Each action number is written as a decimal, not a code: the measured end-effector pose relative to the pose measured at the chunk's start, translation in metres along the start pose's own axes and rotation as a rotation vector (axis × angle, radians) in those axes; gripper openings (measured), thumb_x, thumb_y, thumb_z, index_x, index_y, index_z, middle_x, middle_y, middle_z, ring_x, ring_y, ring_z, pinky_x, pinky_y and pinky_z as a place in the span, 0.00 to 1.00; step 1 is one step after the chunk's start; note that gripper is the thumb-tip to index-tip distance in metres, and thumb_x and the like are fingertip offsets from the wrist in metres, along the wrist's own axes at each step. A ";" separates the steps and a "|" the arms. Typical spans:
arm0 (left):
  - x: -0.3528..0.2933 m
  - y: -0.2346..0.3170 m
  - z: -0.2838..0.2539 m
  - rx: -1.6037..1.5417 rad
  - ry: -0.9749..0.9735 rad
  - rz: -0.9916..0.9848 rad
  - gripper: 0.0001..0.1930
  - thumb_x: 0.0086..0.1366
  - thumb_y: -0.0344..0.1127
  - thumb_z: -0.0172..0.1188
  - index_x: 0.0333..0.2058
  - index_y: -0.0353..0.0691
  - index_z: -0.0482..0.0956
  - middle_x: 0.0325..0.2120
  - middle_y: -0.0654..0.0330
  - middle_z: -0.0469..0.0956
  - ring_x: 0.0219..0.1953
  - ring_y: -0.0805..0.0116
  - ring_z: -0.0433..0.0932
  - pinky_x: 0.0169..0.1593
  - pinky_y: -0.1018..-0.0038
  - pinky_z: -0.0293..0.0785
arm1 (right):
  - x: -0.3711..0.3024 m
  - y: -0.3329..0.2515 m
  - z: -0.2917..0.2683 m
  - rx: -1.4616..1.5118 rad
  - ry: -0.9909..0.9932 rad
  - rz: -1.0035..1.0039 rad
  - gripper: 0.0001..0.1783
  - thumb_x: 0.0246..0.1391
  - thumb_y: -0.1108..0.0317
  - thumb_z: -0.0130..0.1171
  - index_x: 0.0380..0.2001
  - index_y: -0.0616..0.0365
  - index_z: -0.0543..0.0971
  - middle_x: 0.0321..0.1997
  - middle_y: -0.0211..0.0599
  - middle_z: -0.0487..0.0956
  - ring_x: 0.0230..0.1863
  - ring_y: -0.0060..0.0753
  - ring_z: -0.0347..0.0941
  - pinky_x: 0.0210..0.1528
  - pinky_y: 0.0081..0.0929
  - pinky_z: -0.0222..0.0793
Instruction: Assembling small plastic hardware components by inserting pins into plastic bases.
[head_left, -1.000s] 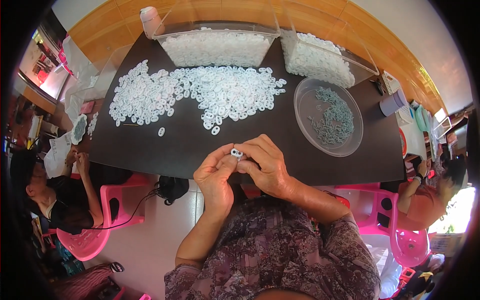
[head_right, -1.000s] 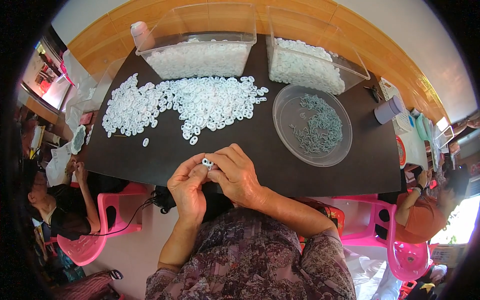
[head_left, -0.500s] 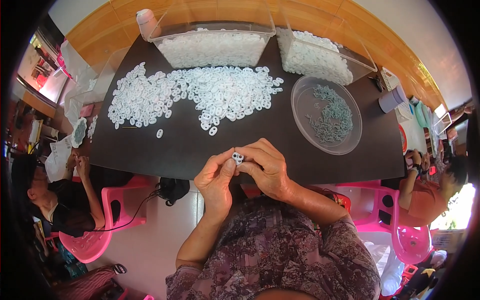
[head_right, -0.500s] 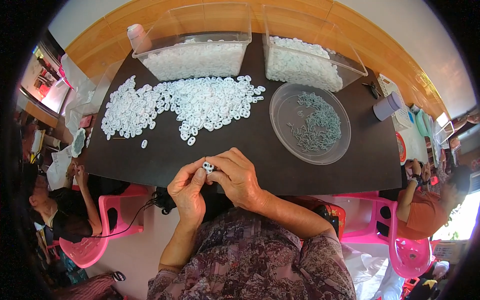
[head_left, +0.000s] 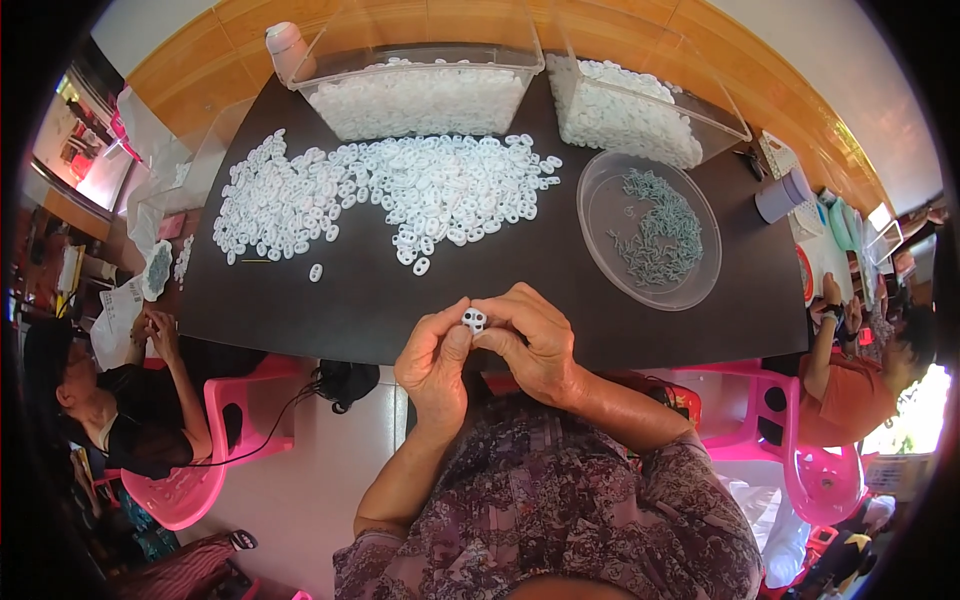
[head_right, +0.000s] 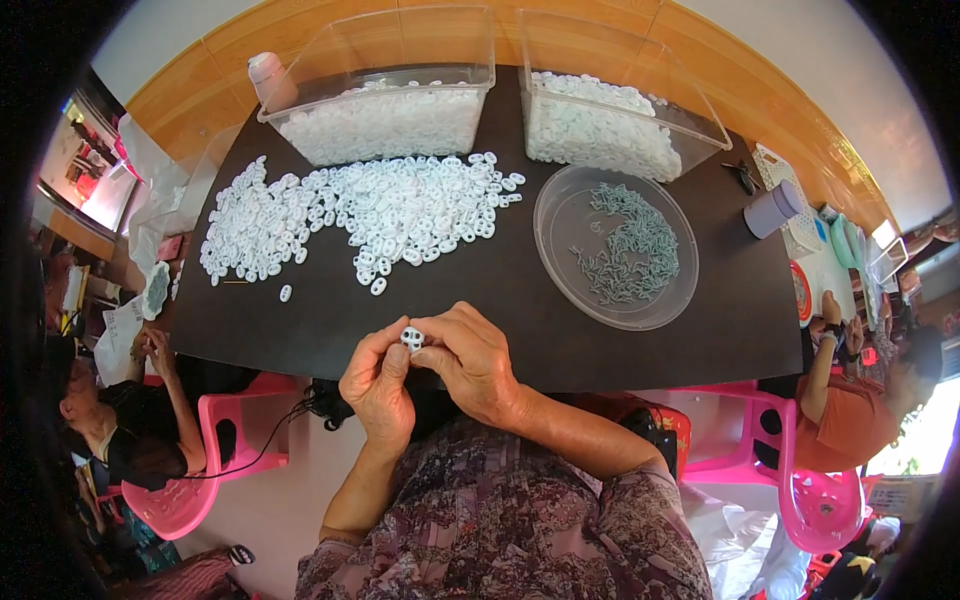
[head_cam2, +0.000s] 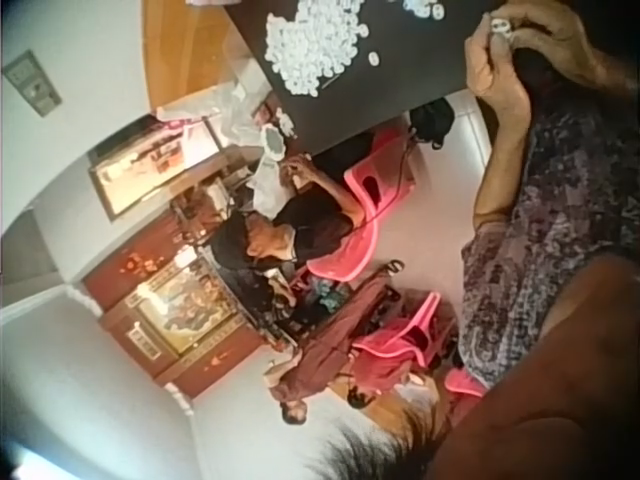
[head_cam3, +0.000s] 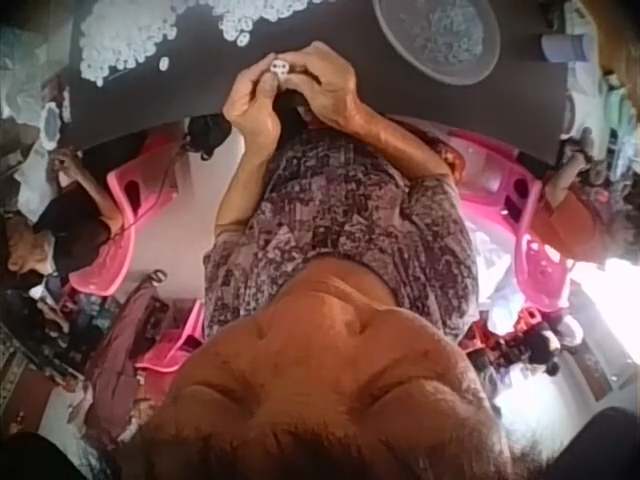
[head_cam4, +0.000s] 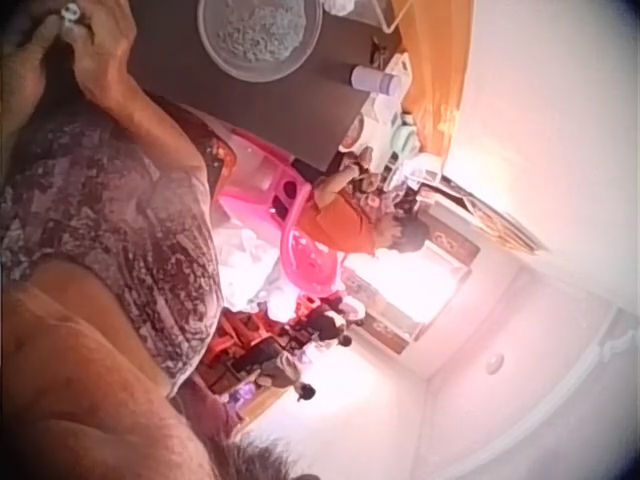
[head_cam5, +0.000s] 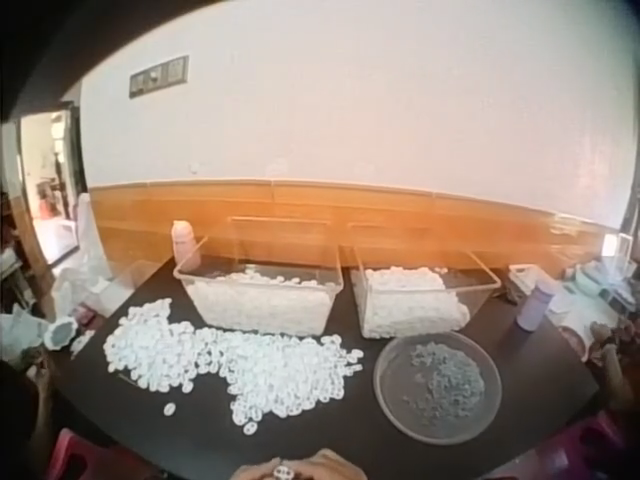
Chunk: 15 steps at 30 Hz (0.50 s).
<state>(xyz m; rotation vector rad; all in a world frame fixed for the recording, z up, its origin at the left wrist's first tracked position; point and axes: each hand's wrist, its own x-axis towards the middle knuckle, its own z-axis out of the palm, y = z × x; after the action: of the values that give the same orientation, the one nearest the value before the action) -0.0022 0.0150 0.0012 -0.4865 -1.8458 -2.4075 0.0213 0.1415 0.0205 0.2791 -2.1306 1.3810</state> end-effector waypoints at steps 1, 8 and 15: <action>0.000 0.000 0.001 -0.001 -0.001 0.000 0.11 0.63 0.28 0.56 0.43 0.31 0.77 0.31 0.65 0.72 0.32 0.79 0.70 0.38 0.83 0.68 | 0.000 0.000 0.001 -0.001 0.001 0.000 0.16 0.41 0.81 0.63 0.38 0.66 0.78 0.27 0.35 0.76 0.26 0.28 0.68 0.28 0.23 0.64; -0.006 -0.001 0.003 -0.021 0.017 0.051 0.10 0.65 0.30 0.54 0.41 0.30 0.76 0.31 0.65 0.72 0.32 0.80 0.68 0.38 0.84 0.65 | -0.003 0.001 0.004 -0.039 0.048 -0.124 0.18 0.38 0.81 0.64 0.38 0.67 0.76 0.27 0.37 0.76 0.26 0.33 0.67 0.27 0.25 0.64; -0.002 0.006 0.005 -0.076 0.055 0.009 0.09 0.65 0.30 0.54 0.40 0.30 0.76 0.31 0.65 0.72 0.32 0.80 0.67 0.38 0.84 0.64 | -0.002 -0.004 0.005 -0.024 0.006 -0.045 0.19 0.39 0.80 0.63 0.40 0.65 0.76 0.28 0.37 0.75 0.26 0.34 0.67 0.27 0.26 0.64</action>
<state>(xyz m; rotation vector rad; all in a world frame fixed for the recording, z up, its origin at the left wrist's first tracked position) 0.0019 0.0183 0.0073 -0.4290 -1.7321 -2.4673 0.0226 0.1355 0.0209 0.3109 -2.1215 1.3290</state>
